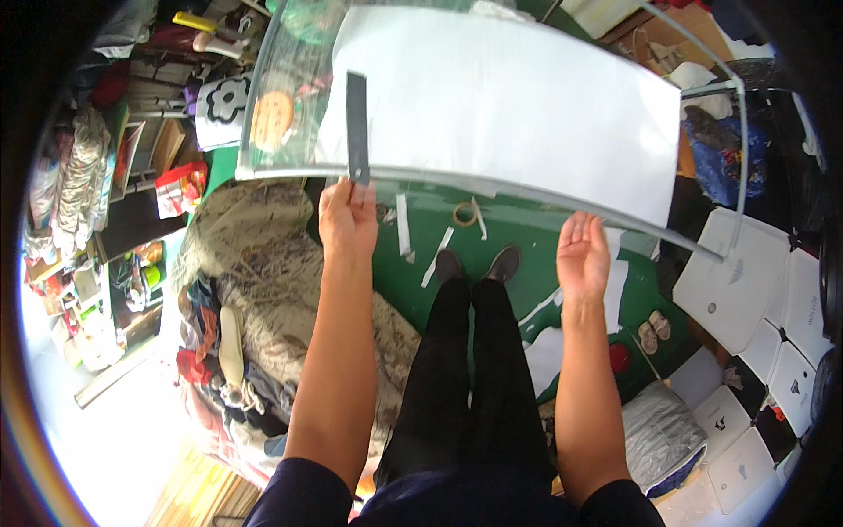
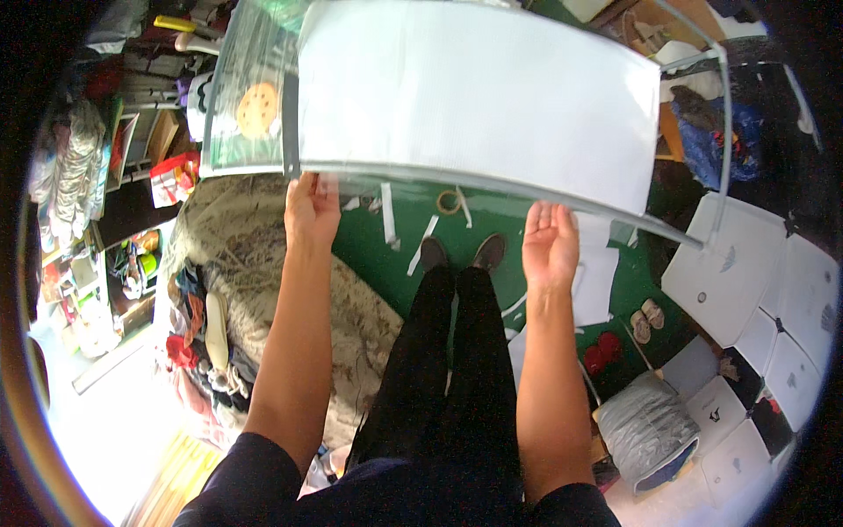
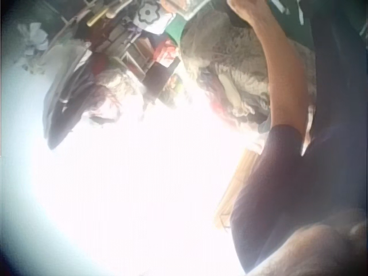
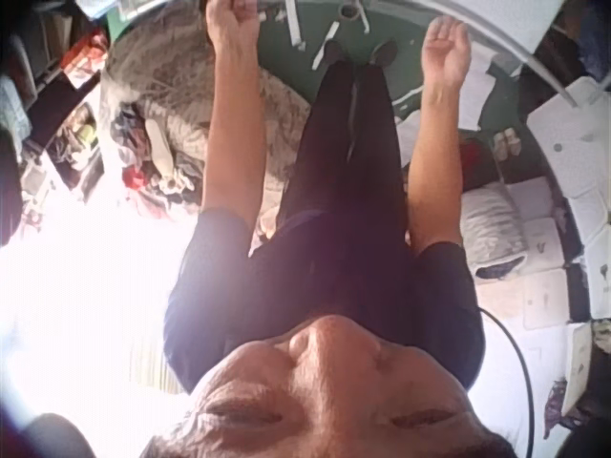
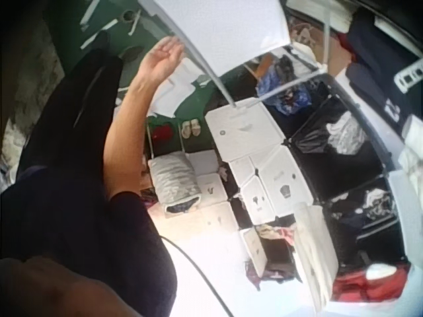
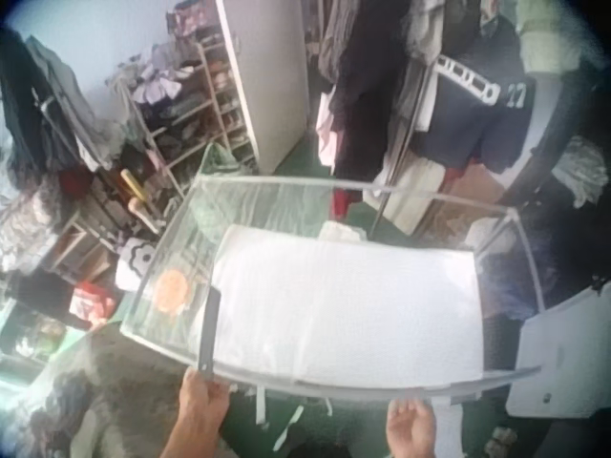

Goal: The person assembles a white multi-tiered shelf by attaching white panels to a metal frame using yellow tape. They repeatedly position panels, secure them with tape, and adjust alignment throughout the process.

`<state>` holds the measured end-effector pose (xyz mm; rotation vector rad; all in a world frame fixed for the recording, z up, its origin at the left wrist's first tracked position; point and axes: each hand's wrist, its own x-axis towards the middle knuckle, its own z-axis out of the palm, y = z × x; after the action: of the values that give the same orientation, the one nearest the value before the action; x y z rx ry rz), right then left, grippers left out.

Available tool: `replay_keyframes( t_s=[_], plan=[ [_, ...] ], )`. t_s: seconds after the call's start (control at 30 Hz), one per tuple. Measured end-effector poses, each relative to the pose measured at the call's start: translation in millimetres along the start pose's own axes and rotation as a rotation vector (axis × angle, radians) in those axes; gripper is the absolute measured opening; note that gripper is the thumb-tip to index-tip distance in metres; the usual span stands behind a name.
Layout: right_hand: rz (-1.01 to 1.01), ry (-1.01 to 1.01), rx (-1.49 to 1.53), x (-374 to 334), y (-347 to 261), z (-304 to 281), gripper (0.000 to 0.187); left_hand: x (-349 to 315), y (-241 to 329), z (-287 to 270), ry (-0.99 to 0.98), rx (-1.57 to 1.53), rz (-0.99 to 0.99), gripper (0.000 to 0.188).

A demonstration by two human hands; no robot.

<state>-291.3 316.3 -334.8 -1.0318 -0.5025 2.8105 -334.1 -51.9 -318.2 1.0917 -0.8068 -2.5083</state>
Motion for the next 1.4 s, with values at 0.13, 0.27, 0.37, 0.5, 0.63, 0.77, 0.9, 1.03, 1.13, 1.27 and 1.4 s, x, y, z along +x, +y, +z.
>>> replay_keyframes(
  t_s=[0.13,0.27,0.37,0.5,0.63,0.77,0.9,1.03,1.13,1.27,1.4],
  plan=[
    [-0.010,0.070,-0.007,-1.7,2.4,8.1,0.012,0.7,1.8,2.8,-0.004,-0.052,0.000,0.022],
    [-0.009,0.111,0.002,-2.6,0.1,13.0,0.012,-5.5,2.6,16.5,0.066,0.004,0.034,0.022],
    [-0.015,0.175,-0.032,-7.4,1.8,28.5,0.014,-5.4,2.5,12.1,0.089,0.013,0.047,0.020],
    [0.020,0.079,0.020,1.0,0.4,7.9,0.016,0.1,1.1,6.8,0.028,-0.013,0.020,0.019],
    [0.033,0.036,0.027,3.1,-1.5,-3.2,0.015,-14.4,-0.1,34.2,0.175,0.002,0.043,0.019],
    [0.053,0.020,0.025,2.9,-2.7,-3.9,0.013,-16.3,7.0,35.2,0.184,0.031,0.064,0.015],
    [0.059,-0.001,0.019,3.0,-3.8,-2.9,0.014,-17.9,15.0,41.9,0.276,0.105,0.014,0.013],
    [0.061,0.021,0.007,2.6,-4.2,-0.5,0.014,-6.9,21.7,33.2,0.175,0.156,0.002,0.004],
    [0.073,0.010,0.014,3.8,-4.1,-0.7,0.014,-4.6,26.4,29.9,0.080,0.165,0.025,0.010],
    [0.067,-0.030,0.006,4.7,-3.5,-2.3,0.011,-10.0,23.5,42.9,0.171,0.248,0.076,0.011],
    [0.068,0.003,-0.003,2.7,-3.9,1.1,0.009,-8.4,21.8,42.7,0.228,0.234,0.092,0.014]
  ],
)
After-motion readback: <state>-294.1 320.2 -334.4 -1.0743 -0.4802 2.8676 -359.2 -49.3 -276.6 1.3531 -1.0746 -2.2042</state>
